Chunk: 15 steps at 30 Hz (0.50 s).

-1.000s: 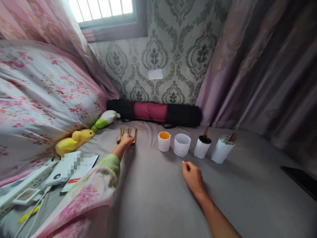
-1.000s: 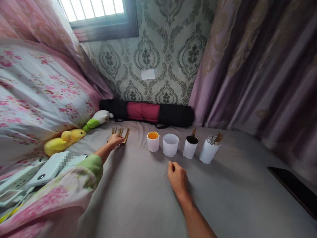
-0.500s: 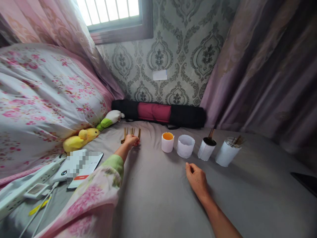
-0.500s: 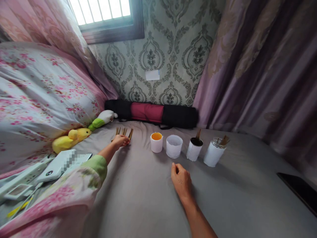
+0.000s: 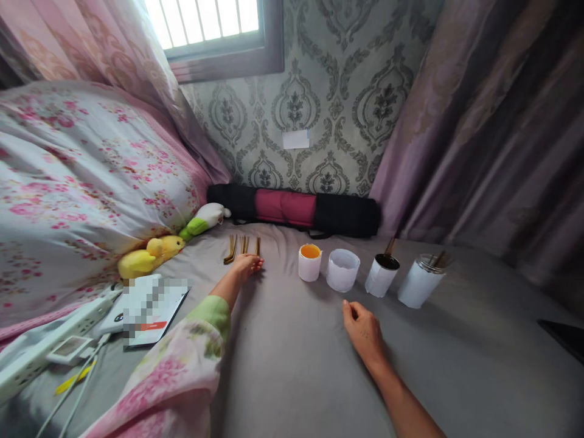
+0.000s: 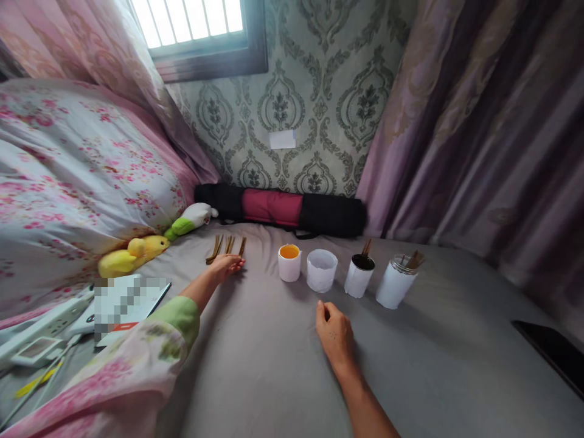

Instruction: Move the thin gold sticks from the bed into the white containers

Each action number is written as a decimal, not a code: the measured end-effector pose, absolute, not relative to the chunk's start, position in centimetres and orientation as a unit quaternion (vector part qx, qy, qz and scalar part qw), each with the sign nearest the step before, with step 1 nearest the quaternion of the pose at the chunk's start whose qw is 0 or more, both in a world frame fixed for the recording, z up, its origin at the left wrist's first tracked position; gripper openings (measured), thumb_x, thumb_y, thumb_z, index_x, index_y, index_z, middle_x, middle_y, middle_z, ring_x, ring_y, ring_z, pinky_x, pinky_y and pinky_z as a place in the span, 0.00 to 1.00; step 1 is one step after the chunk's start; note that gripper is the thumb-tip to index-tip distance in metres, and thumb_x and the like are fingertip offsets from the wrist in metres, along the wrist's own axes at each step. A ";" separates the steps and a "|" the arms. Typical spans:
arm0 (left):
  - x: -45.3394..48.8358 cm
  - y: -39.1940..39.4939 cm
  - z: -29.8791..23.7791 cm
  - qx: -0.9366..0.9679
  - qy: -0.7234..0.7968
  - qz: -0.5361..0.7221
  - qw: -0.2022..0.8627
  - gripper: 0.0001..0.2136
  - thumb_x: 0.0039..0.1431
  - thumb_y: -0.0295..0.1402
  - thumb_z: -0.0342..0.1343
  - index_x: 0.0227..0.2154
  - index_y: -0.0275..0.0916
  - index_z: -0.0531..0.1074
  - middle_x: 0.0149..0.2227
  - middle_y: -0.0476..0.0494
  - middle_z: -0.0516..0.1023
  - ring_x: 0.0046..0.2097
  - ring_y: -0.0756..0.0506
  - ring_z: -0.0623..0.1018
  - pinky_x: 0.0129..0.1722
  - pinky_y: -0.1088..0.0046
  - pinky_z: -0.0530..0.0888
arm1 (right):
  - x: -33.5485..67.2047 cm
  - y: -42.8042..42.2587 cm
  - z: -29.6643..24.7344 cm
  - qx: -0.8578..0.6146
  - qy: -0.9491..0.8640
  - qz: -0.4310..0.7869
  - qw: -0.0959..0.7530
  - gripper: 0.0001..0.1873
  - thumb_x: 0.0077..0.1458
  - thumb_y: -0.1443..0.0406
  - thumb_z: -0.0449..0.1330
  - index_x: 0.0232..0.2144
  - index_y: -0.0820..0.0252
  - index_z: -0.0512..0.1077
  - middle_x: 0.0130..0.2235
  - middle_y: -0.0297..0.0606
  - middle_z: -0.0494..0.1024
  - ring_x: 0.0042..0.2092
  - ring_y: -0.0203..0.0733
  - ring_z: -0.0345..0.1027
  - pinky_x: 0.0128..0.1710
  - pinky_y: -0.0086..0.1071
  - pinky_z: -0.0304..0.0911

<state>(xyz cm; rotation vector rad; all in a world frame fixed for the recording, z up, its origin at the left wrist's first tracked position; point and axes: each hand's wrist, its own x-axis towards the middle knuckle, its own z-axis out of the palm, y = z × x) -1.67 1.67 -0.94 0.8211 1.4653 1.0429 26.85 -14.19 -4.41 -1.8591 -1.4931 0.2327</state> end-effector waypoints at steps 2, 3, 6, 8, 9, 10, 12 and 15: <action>-1.6 1.5 -1.2 0.335 0.607 0.456 0.557 0.14 0.54 0.34 0.48 0.42 0.34 0.64 0.41 0.41 0.68 0.38 0.48 0.71 0.35 0.67 0.70 | 26.8 -14.2 -4.4 -0.721 -0.580 0.090 0.367 0.21 0.52 0.54 0.44 0.19 0.60 0.68 0.19 0.36 0.70 0.22 0.34 0.59 0.23 0.27 0.47; -1.5 1.5 -1.4 0.329 0.601 0.465 0.560 0.13 0.54 0.34 0.48 0.42 0.33 0.64 0.40 0.42 0.68 0.37 0.49 0.71 0.34 0.68 0.70 | 26.8 -14.2 -4.4 -0.721 -0.580 0.090 0.368 0.21 0.52 0.54 0.44 0.19 0.60 0.68 0.19 0.37 0.70 0.22 0.34 0.60 0.23 0.27 0.47; -1.2 1.1 -1.8 0.314 0.581 0.492 0.567 0.09 0.53 0.30 0.49 0.37 0.31 0.66 0.34 0.44 0.70 0.30 0.52 0.71 0.28 0.74 0.71 | 26.9 -14.2 -4.3 -0.722 -0.581 0.089 0.367 0.21 0.52 0.54 0.44 0.20 0.60 0.68 0.20 0.37 0.71 0.22 0.35 0.60 0.23 0.27 0.48; -1.0 0.8 -1.9 0.304 0.565 0.511 0.571 0.04 0.50 0.23 0.51 0.31 0.29 0.67 0.29 0.44 0.71 0.26 0.54 0.71 0.24 0.79 0.70 | 26.9 -14.3 -4.3 -0.723 -0.582 0.087 0.362 0.21 0.52 0.54 0.44 0.20 0.59 0.68 0.20 0.37 0.70 0.22 0.35 0.60 0.23 0.27 0.48; -0.8 0.6 -2.0 0.300 0.558 0.520 0.574 0.04 0.48 0.20 0.51 0.29 0.29 0.67 0.27 0.44 0.71 0.24 0.55 0.71 0.23 0.81 0.70 | 26.9 -14.3 -4.3 -0.723 -0.583 0.086 0.360 0.21 0.52 0.54 0.43 0.19 0.59 0.68 0.19 0.37 0.70 0.22 0.35 0.60 0.23 0.27 0.48; -0.7 0.4 -2.1 0.295 0.551 0.527 0.576 0.05 0.47 0.17 0.51 0.27 0.29 0.67 0.26 0.44 0.71 0.23 0.55 0.70 0.22 0.82 0.69 | 26.9 -14.3 -4.3 -0.723 -0.584 0.085 0.359 0.21 0.52 0.54 0.43 0.19 0.59 0.68 0.19 0.37 0.70 0.22 0.35 0.59 0.23 0.27 0.48; -0.4 -0.1 -2.1 0.285 0.540 0.536 0.583 0.06 0.45 0.15 0.50 0.25 0.29 0.68 0.25 0.44 0.71 0.22 0.56 0.70 0.22 0.82 0.69 | 26.9 -14.2 -4.4 -0.723 -0.584 0.084 0.359 0.22 0.52 0.54 0.43 0.20 0.60 0.68 0.19 0.37 0.70 0.21 0.34 0.59 0.23 0.27 0.47; 0.1 -0.9 -2.3 0.275 0.528 0.544 0.592 0.08 0.44 0.14 0.49 0.24 0.30 0.68 0.24 0.44 0.71 0.21 0.56 0.70 0.22 0.83 0.70 | 26.8 -14.2 -4.5 -0.723 -0.585 0.077 0.359 0.22 0.52 0.54 0.43 0.19 0.60 0.68 0.19 0.36 0.70 0.21 0.34 0.58 0.23 0.27 0.47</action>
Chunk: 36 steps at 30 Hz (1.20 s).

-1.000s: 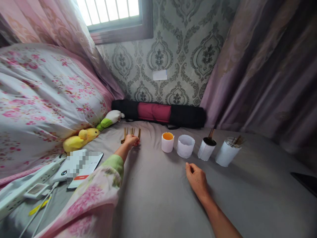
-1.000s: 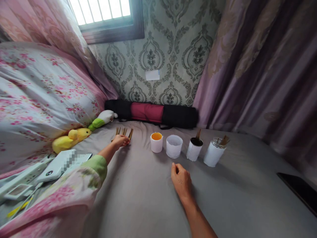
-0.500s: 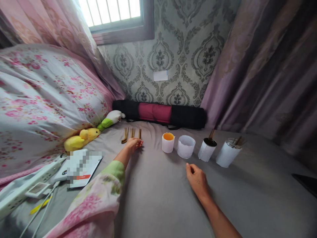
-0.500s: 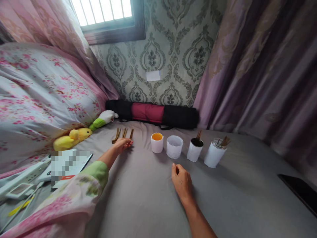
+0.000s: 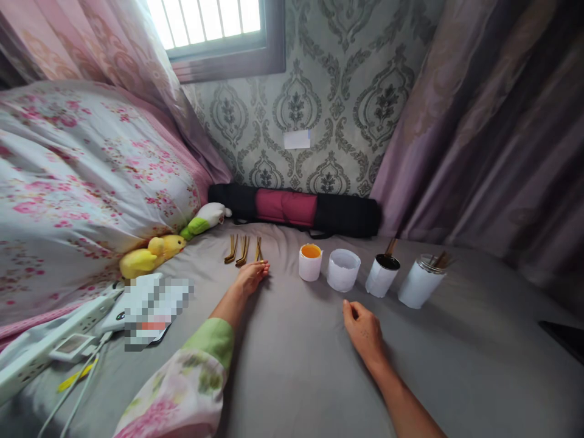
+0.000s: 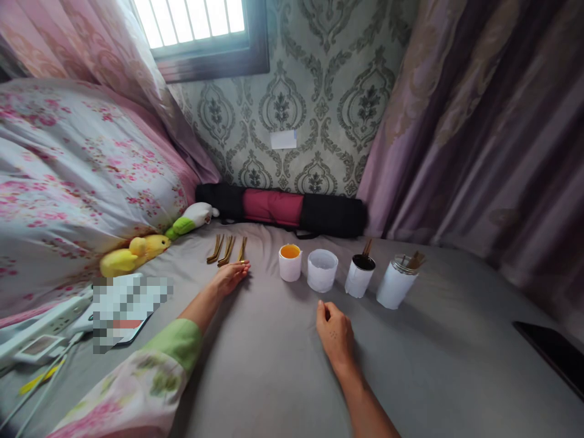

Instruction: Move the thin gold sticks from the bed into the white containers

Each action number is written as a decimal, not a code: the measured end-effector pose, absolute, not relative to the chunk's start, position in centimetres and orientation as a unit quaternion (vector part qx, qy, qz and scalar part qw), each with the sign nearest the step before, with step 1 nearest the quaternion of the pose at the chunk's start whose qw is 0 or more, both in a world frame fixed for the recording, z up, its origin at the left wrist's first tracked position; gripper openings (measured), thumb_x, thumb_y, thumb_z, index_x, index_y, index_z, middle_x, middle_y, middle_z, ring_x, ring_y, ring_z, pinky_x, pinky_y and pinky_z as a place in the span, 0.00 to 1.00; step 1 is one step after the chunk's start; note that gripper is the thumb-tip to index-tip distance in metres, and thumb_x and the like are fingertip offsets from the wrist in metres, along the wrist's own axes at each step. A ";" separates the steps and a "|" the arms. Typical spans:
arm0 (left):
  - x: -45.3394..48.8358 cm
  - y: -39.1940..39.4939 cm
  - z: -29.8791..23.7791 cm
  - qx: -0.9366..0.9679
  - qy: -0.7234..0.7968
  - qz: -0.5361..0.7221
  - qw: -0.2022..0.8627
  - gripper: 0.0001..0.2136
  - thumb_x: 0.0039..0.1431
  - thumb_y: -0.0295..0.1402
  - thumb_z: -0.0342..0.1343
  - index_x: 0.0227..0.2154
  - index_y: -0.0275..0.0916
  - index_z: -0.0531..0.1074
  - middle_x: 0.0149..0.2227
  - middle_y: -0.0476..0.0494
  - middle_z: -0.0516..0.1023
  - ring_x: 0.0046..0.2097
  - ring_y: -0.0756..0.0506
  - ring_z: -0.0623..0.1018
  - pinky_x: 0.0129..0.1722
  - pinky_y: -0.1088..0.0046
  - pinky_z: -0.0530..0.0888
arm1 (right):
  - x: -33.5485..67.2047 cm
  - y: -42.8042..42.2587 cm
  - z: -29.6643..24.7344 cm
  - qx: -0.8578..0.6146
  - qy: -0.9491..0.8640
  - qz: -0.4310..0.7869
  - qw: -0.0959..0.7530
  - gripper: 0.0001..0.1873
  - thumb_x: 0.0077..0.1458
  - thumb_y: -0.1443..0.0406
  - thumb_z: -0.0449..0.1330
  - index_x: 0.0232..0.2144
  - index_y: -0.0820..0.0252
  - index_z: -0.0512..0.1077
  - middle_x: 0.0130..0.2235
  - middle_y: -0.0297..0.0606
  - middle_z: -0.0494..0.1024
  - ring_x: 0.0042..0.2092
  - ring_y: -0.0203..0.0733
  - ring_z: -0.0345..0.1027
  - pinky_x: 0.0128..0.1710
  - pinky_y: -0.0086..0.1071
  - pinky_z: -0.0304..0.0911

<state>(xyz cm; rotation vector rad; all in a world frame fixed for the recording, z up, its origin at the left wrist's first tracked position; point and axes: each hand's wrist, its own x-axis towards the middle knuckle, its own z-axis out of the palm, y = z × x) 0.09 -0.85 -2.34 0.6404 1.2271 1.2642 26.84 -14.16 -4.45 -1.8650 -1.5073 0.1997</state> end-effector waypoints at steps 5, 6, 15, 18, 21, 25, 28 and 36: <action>0.8 -2.2 -2.8 0.274 0.500 0.562 0.599 0.06 0.45 0.16 0.50 0.26 0.31 0.69 0.24 0.44 0.71 0.22 0.56 0.70 0.22 0.83 0.69 | 26.8 -14.2 -4.5 -0.719 -0.588 0.078 0.362 0.21 0.52 0.55 0.43 0.19 0.60 0.67 0.19 0.36 0.69 0.21 0.34 0.58 0.23 0.27 0.47; 0.9 -2.5 -2.9 0.276 0.494 0.565 0.600 0.06 0.45 0.17 0.51 0.26 0.31 0.69 0.24 0.44 0.71 0.22 0.56 0.70 0.23 0.83 0.69 | 26.8 -14.2 -4.5 -0.719 -0.588 0.078 0.362 0.21 0.52 0.54 0.43 0.19 0.60 0.67 0.18 0.36 0.69 0.21 0.34 0.58 0.23 0.27 0.47; 2.7 -4.9 -3.5 0.293 0.458 0.588 0.599 0.06 0.46 0.22 0.53 0.30 0.32 0.69 0.25 0.44 0.71 0.23 0.56 0.70 0.22 0.82 0.67 | 26.9 -14.2 -4.5 -0.726 -0.588 0.062 0.350 0.22 0.52 0.54 0.43 0.18 0.60 0.67 0.18 0.36 0.69 0.20 0.33 0.57 0.22 0.27 0.45; 3.4 -5.8 -3.6 0.299 0.449 0.590 0.601 0.07 0.46 0.24 0.54 0.31 0.32 0.70 0.25 0.44 0.71 0.23 0.56 0.70 0.21 0.82 0.67 | 26.8 -14.2 -4.5 -0.726 -0.587 0.063 0.353 0.22 0.52 0.54 0.43 0.19 0.60 0.68 0.18 0.36 0.69 0.20 0.33 0.56 0.22 0.27 0.45; 4.0 -6.9 -3.5 0.309 0.440 0.587 0.605 0.09 0.45 0.26 0.55 0.33 0.32 0.70 0.26 0.44 0.72 0.23 0.55 0.70 0.21 0.81 0.66 | 26.8 -14.2 -4.5 -0.722 -0.586 0.066 0.361 0.22 0.52 0.54 0.43 0.19 0.60 0.68 0.18 0.36 0.70 0.21 0.34 0.58 0.23 0.27 0.46; 4.8 -8.2 -3.3 0.325 0.428 0.582 0.610 0.12 0.44 0.30 0.57 0.34 0.32 0.70 0.26 0.44 0.72 0.23 0.55 0.69 0.21 0.81 0.65 | 26.8 -14.2 -4.5 -0.719 -0.586 0.079 0.365 0.22 0.52 0.54 0.43 0.20 0.60 0.68 0.19 0.37 0.70 0.22 0.34 0.59 0.23 0.27 0.47; 5.4 -9.0 -3.2 0.339 0.425 0.577 0.610 0.14 0.42 0.32 0.58 0.35 0.33 0.70 0.26 0.44 0.72 0.23 0.55 0.69 0.21 0.80 0.65 | 26.8 -14.3 -4.5 -0.718 -0.586 0.081 0.366 0.21 0.52 0.55 0.43 0.20 0.60 0.68 0.20 0.37 0.71 0.23 0.35 0.60 0.24 0.27 0.47; 6.9 -11.4 -2.6 0.378 0.444 0.554 0.594 0.19 0.43 0.39 0.57 0.38 0.34 0.69 0.26 0.45 0.72 0.22 0.54 0.68 0.19 0.80 0.63 | 26.7 -14.2 -4.6 -0.725 -0.588 0.052 0.355 0.22 0.52 0.55 0.43 0.18 0.60 0.66 0.18 0.35 0.68 0.21 0.33 0.55 0.23 0.27 0.46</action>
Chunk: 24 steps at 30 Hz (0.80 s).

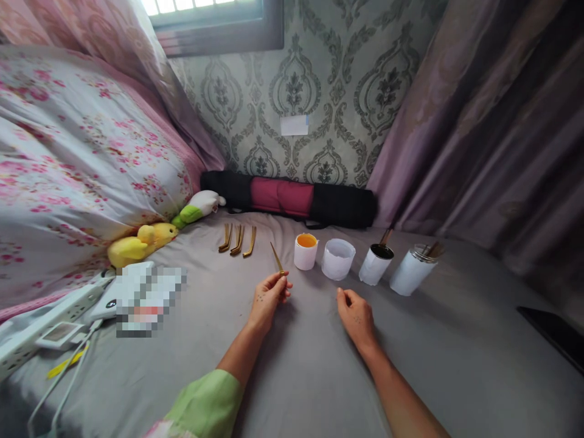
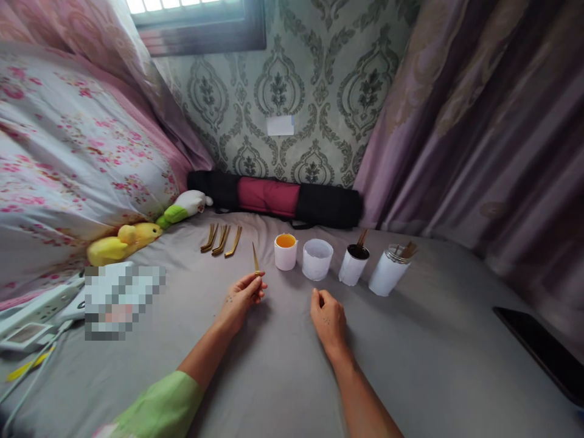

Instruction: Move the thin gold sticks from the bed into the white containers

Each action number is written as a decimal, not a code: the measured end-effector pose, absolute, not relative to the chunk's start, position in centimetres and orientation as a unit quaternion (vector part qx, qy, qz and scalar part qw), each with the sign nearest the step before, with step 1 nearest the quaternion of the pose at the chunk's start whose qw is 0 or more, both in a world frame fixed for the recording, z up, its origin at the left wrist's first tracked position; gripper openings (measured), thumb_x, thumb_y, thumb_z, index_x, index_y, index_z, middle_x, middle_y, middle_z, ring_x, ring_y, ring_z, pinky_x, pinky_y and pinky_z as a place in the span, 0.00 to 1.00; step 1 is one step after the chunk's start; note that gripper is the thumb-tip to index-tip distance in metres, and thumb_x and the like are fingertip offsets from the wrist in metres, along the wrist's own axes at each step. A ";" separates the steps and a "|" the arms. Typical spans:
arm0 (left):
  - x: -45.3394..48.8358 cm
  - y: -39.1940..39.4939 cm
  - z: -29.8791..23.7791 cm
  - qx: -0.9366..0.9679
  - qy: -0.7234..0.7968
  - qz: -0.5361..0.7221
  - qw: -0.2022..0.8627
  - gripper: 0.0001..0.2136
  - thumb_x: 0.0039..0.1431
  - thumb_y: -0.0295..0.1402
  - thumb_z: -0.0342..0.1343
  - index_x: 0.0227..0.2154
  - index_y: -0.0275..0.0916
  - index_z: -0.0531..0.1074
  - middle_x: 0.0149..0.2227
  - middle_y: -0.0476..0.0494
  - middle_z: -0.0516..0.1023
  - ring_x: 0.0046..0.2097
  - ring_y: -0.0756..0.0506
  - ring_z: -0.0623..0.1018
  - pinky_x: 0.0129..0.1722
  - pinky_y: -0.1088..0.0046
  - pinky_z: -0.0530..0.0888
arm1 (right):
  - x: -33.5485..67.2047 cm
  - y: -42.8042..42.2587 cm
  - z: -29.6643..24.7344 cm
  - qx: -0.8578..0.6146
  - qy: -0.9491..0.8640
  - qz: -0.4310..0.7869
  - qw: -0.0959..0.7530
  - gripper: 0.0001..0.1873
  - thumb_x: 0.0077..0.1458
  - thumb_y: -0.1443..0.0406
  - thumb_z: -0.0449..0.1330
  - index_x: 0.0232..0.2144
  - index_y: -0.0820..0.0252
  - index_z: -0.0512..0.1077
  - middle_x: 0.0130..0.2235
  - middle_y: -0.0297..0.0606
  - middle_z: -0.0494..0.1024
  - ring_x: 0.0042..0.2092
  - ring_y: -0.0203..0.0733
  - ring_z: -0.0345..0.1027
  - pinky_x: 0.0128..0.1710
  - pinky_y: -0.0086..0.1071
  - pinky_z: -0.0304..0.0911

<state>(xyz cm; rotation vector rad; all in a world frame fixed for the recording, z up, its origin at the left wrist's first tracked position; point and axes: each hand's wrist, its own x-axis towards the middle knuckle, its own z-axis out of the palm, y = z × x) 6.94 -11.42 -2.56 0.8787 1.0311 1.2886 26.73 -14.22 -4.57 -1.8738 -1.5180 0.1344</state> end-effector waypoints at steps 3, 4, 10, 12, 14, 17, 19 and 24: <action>7.5 -12.5 -2.3 0.400 0.444 0.549 0.584 0.20 0.45 0.41 0.55 0.40 0.34 0.68 0.26 0.46 0.71 0.22 0.55 0.68 0.18 0.81 0.62 | 26.8 -14.2 -4.6 -0.718 -0.595 0.057 0.357 0.22 0.53 0.55 0.42 0.18 0.60 0.66 0.18 0.36 0.68 0.21 0.33 0.56 0.23 0.27 0.46; 7.7 -12.9 -2.2 0.407 0.444 0.547 0.582 0.21 0.46 0.42 0.54 0.41 0.34 0.67 0.26 0.46 0.71 0.22 0.55 0.67 0.18 0.81 0.62 | 26.8 -14.2 -4.7 -0.717 -0.595 0.058 0.358 0.22 0.53 0.55 0.43 0.18 0.60 0.67 0.19 0.36 0.69 0.21 0.33 0.57 0.23 0.27 0.46; 8.6 -14.4 -2.3 0.434 0.447 0.541 0.566 0.21 0.48 0.42 0.52 0.43 0.33 0.66 0.25 0.47 0.70 0.22 0.55 0.67 0.19 0.81 0.61 | 26.8 -14.2 -4.7 -0.722 -0.585 0.071 0.362 0.22 0.52 0.55 0.43 0.19 0.60 0.68 0.19 0.36 0.70 0.21 0.33 0.58 0.23 0.26 0.47; 8.8 -14.7 -2.4 0.448 0.447 0.538 0.556 0.21 0.49 0.42 0.51 0.43 0.33 0.66 0.25 0.47 0.70 0.22 0.55 0.67 0.19 0.80 0.61 | 26.8 -14.2 -4.7 -0.722 -0.584 0.071 0.364 0.22 0.52 0.55 0.43 0.20 0.60 0.68 0.19 0.36 0.70 0.22 0.34 0.59 0.23 0.26 0.47; 9.1 -15.1 -2.3 0.460 0.450 0.533 0.549 0.20 0.49 0.41 0.51 0.43 0.33 0.66 0.25 0.47 0.70 0.22 0.55 0.66 0.19 0.80 0.61 | 26.8 -14.2 -4.7 -0.721 -0.583 0.074 0.367 0.22 0.52 0.55 0.43 0.20 0.60 0.68 0.19 0.37 0.70 0.22 0.34 0.60 0.23 0.26 0.48; 9.5 -15.6 -2.0 0.476 0.456 0.522 0.541 0.20 0.50 0.40 0.50 0.43 0.33 0.66 0.24 0.47 0.70 0.22 0.55 0.66 0.20 0.80 0.61 | 26.8 -14.2 -4.7 -0.718 -0.581 0.081 0.373 0.21 0.52 0.55 0.44 0.20 0.59 0.69 0.21 0.37 0.72 0.23 0.35 0.61 0.24 0.26 0.49; 9.9 -15.9 -1.8 0.487 0.458 0.516 0.536 0.19 0.50 0.39 0.50 0.43 0.33 0.67 0.24 0.47 0.69 0.23 0.55 0.66 0.20 0.80 0.62 | 26.7 -14.2 -4.7 -0.716 -0.581 0.084 0.378 0.21 0.52 0.55 0.44 0.20 0.59 0.69 0.21 0.37 0.72 0.23 0.35 0.61 0.24 0.26 0.49; 10.6 -16.5 -1.2 0.512 0.456 0.504 0.525 0.17 0.51 0.38 0.49 0.42 0.33 0.68 0.25 0.47 0.69 0.24 0.54 0.66 0.22 0.79 0.63 | 26.7 -14.4 -4.5 -0.714 -0.581 0.092 0.380 0.21 0.52 0.55 0.44 0.20 0.60 0.68 0.21 0.37 0.72 0.23 0.34 0.60 0.24 0.26 0.49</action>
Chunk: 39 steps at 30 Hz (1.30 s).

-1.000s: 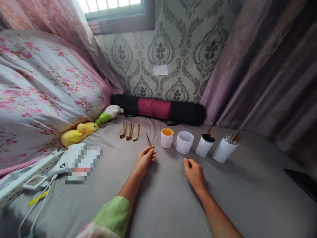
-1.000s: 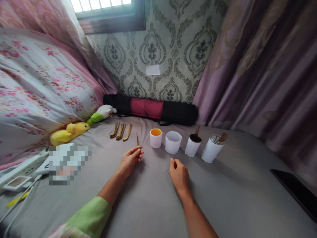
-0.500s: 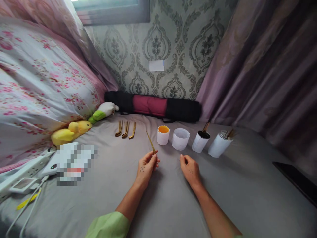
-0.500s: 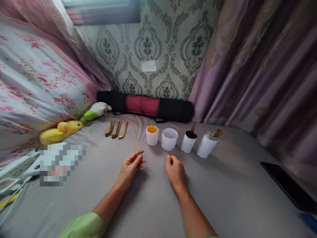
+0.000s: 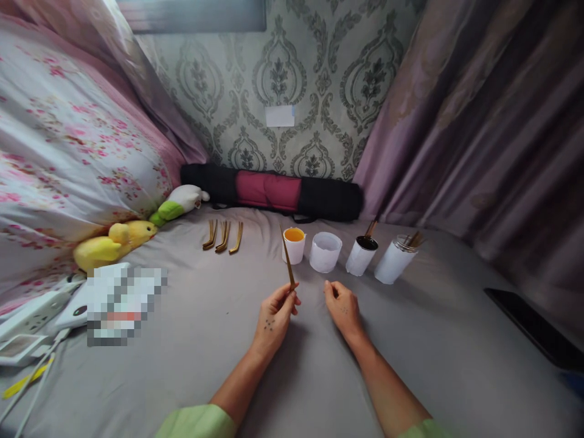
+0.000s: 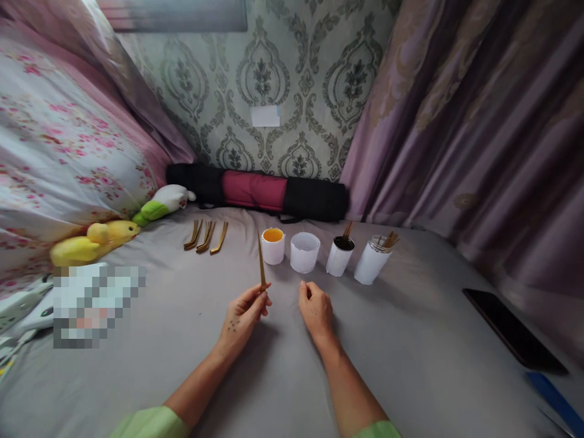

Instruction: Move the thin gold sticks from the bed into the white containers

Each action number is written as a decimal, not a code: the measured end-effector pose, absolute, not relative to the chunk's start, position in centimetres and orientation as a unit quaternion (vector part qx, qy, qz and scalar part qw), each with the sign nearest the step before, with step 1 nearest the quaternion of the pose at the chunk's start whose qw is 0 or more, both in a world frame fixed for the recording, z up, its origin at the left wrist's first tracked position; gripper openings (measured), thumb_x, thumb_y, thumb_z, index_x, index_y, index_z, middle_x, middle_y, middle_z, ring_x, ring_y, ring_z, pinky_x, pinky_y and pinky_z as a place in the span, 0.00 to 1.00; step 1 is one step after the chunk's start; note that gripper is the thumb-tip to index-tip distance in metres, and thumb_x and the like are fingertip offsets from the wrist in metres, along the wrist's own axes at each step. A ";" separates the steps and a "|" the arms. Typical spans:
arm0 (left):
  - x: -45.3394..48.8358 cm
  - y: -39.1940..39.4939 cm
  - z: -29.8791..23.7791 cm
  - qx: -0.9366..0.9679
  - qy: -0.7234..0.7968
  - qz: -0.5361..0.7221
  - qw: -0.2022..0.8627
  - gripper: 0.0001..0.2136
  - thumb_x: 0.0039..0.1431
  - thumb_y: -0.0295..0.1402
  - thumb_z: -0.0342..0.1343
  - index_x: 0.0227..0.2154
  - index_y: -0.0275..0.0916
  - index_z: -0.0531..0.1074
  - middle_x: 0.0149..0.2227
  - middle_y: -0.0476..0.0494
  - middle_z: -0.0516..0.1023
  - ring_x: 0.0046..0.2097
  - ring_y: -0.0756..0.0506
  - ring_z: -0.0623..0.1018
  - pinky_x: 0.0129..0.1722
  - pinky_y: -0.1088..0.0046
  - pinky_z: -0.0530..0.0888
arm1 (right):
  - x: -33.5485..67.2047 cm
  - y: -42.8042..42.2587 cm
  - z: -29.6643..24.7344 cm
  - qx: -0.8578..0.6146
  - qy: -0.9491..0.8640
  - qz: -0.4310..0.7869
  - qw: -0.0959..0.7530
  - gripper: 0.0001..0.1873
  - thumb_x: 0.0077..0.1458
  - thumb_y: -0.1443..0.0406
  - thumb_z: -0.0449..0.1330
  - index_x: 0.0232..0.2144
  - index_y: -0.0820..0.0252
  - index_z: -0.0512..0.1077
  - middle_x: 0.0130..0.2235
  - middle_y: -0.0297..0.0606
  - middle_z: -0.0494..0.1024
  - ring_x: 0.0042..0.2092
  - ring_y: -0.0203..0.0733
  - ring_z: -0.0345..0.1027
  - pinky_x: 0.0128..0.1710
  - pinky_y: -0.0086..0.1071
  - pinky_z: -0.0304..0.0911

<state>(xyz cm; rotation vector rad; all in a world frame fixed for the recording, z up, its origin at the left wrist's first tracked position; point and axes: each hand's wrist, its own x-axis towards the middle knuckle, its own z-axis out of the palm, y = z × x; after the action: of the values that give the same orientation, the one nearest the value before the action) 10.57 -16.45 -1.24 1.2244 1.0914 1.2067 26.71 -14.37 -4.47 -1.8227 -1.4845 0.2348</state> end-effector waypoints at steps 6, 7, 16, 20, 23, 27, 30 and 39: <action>11.4 -17.1 -1.3 0.543 0.438 0.497 0.516 0.16 0.53 0.37 0.48 0.41 0.33 0.68 0.25 0.47 0.69 0.25 0.54 0.66 0.26 0.78 0.65 | 26.7 -14.5 -4.3 -0.714 -0.582 0.101 0.376 0.22 0.52 0.54 0.43 0.20 0.60 0.69 0.21 0.36 0.71 0.21 0.33 0.58 0.22 0.26 0.48; 11.6 -17.2 -1.4 0.548 0.435 0.497 0.514 0.16 0.53 0.37 0.47 0.42 0.34 0.68 0.25 0.47 0.69 0.25 0.54 0.66 0.26 0.78 0.65 | 26.7 -14.5 -4.3 -0.712 -0.584 0.102 0.378 0.22 0.52 0.54 0.43 0.21 0.60 0.69 0.20 0.36 0.71 0.21 0.33 0.58 0.22 0.26 0.48; 12.1 -17.9 -2.1 0.642 0.421 0.463 0.442 0.15 0.55 0.34 0.44 0.44 0.37 0.68 0.28 0.45 0.70 0.27 0.53 0.67 0.28 0.77 0.66 | 26.9 -14.5 -4.2 -0.690 -0.588 0.130 0.401 0.21 0.52 0.55 0.44 0.23 0.60 0.70 0.22 0.37 0.73 0.24 0.34 0.62 0.26 0.25 0.53; 11.7 -17.9 -2.2 0.686 0.424 0.447 0.386 0.15 0.55 0.34 0.44 0.44 0.38 0.68 0.27 0.45 0.70 0.28 0.52 0.67 0.28 0.77 0.65 | 26.9 -14.7 -4.2 -0.680 -0.588 0.142 0.414 0.21 0.52 0.55 0.45 0.22 0.61 0.70 0.21 0.36 0.71 0.23 0.34 0.61 0.25 0.25 0.53; 11.5 -17.8 -2.3 0.703 0.427 0.444 0.355 0.15 0.56 0.34 0.43 0.43 0.39 0.68 0.27 0.45 0.70 0.29 0.52 0.68 0.28 0.77 0.64 | 26.8 -14.8 -4.0 -0.671 -0.585 0.155 0.429 0.21 0.51 0.55 0.45 0.22 0.62 0.69 0.20 0.35 0.70 0.22 0.33 0.59 0.24 0.25 0.53; 11.4 -17.7 -2.5 0.722 0.423 0.437 0.329 0.15 0.56 0.32 0.42 0.44 0.39 0.68 0.27 0.45 0.70 0.29 0.51 0.68 0.30 0.76 0.64 | 26.6 -15.0 -3.6 -0.649 -0.579 0.184 0.457 0.20 0.51 0.55 0.46 0.23 0.62 0.69 0.21 0.35 0.70 0.23 0.33 0.60 0.24 0.25 0.54; 11.4 -17.7 -2.6 0.729 0.420 0.436 0.319 0.15 0.57 0.32 0.42 0.43 0.39 0.68 0.28 0.44 0.70 0.30 0.51 0.68 0.31 0.76 0.64 | 26.3 -15.1 -3.4 -0.630 -0.568 0.230 0.478 0.19 0.51 0.54 0.46 0.24 0.62 0.68 0.20 0.34 0.68 0.23 0.33 0.60 0.23 0.25 0.54; 11.2 -18.0 -2.4 0.762 0.432 0.390 0.284 0.14 0.57 0.31 0.40 0.42 0.39 0.68 0.29 0.44 0.69 0.31 0.50 0.68 0.33 0.77 0.64 | 25.6 -15.7 -2.3 -0.534 -0.508 0.418 0.531 0.18 0.51 0.53 0.47 0.27 0.61 0.66 0.21 0.31 0.65 0.18 0.28 0.55 0.15 0.23 0.51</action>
<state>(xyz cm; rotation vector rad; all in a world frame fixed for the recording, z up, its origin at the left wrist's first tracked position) 11.19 -18.02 -2.43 2.0400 1.1550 1.0449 25.64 -15.74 -2.33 -1.2743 -1.2125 0.9985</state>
